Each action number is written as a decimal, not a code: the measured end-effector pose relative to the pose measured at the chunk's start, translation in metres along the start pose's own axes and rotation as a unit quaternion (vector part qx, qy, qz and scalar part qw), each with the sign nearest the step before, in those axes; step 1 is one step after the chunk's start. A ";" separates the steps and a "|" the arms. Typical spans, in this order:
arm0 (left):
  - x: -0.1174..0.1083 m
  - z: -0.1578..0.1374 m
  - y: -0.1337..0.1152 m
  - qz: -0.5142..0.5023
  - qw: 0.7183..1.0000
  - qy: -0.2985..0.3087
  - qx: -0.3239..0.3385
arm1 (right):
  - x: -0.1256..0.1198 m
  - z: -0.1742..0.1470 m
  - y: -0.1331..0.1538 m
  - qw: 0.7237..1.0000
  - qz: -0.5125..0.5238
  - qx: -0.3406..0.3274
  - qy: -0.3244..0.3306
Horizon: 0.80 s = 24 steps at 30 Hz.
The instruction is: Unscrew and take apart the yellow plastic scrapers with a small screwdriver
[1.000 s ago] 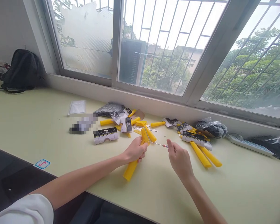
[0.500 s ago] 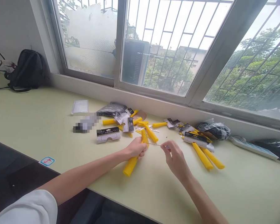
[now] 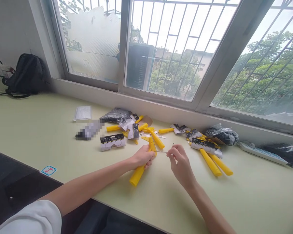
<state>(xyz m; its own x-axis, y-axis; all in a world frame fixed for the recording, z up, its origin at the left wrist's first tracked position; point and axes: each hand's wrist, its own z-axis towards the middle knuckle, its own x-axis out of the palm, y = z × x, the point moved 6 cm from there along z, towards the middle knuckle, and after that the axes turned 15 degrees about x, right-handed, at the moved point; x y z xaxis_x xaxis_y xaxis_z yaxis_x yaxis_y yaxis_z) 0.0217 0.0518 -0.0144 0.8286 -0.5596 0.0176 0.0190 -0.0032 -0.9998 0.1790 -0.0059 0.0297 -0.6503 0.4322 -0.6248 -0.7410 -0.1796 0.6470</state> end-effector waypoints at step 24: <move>-0.003 0.002 0.002 -0.014 0.999 -0.012 -0.030 | 0.005 -0.001 -0.014 0.995 -0.039 0.078 0.039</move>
<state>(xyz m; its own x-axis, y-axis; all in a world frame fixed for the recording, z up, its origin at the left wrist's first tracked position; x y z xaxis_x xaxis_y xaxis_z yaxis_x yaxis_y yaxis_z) 0.0207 0.0548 -0.0160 0.8411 -0.5391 0.0446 0.0086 -0.0692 -0.9976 0.1856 -0.0019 0.0168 -0.6077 0.3675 -0.7040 -0.7587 -0.0068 0.6514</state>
